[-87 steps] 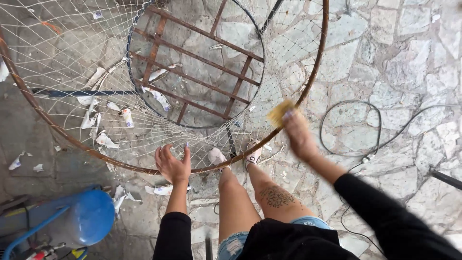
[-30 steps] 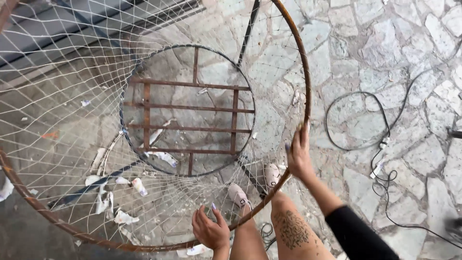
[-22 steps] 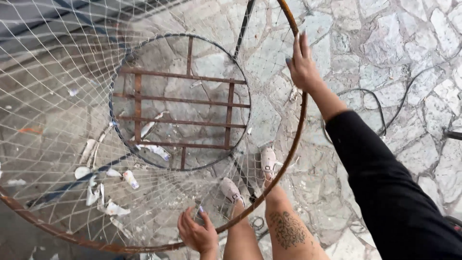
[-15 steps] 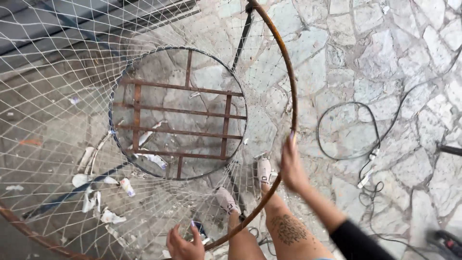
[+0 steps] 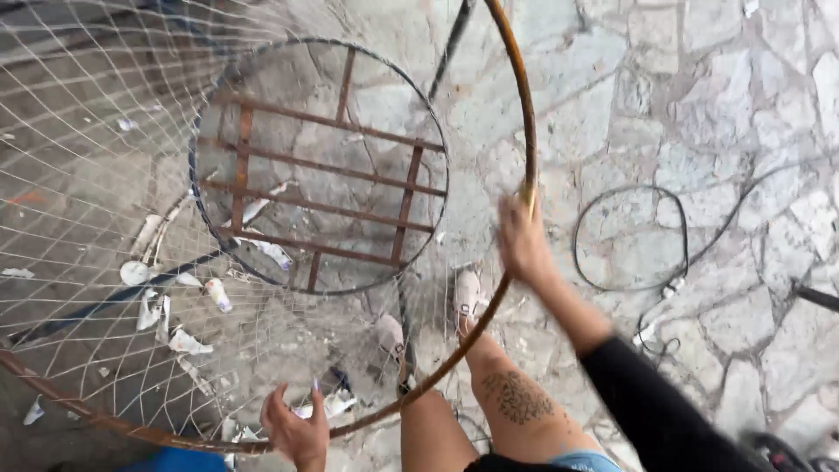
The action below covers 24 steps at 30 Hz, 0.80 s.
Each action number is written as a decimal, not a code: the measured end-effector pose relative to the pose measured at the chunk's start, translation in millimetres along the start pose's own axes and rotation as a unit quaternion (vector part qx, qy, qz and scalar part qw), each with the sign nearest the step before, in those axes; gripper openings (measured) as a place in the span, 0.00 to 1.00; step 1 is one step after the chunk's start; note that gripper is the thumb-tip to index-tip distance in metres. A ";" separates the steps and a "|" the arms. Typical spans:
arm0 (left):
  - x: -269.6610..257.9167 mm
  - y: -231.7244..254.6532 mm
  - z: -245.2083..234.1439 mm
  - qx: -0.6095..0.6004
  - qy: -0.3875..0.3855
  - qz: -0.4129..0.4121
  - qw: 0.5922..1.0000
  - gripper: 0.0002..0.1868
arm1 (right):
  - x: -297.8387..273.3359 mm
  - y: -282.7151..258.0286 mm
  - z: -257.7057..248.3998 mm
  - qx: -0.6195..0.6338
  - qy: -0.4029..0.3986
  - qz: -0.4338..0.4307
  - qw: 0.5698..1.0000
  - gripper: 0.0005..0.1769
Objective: Sanding a circular metal frame using wet sandpaper to smooth the surface.
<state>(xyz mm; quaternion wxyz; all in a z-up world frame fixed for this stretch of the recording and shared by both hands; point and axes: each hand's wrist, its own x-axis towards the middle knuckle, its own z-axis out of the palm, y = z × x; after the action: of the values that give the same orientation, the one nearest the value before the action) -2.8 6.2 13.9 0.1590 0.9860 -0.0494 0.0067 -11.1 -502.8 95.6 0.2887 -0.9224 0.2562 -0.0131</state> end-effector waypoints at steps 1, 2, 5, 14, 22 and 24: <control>3.7 1.4 2.2 0.011 -0.039 -0.037 0.998 0.33 | -29.7 -13.9 7.3 0.017 -0.078 0.063 0.995 0.28; -3.1 -2.2 0.1 0.023 -0.086 -0.072 0.993 0.36 | -73.2 -27.1 15.8 0.033 -0.158 0.132 0.978 0.26; 2.8 11.0 6.5 0.033 -0.064 -0.055 0.996 0.38 | -58.4 2.0 43.7 0.009 -0.004 -0.036 0.999 0.33; 11.2 22.3 -1.0 0.041 -0.107 -0.103 0.988 0.35 | 166.3 70.5 -28.2 -0.149 -0.011 -0.121 0.981 0.26; -4.0 -2.1 16.6 0.048 -0.075 -0.077 0.993 0.42 | -110.5 -16.7 63.5 -0.023 0.049 -0.052 0.997 0.37; -5.5 5.5 13.9 0.039 -0.081 -0.080 0.993 0.40 | -109.5 -12.0 74.8 0.058 0.125 -0.111 0.984 0.41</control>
<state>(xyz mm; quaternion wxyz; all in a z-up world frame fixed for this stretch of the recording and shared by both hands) -8.9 -2.8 2.3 0.1155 0.9896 0.0171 -0.0844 -87.8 -402.4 53.3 0.3040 -0.9180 0.1852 -0.1749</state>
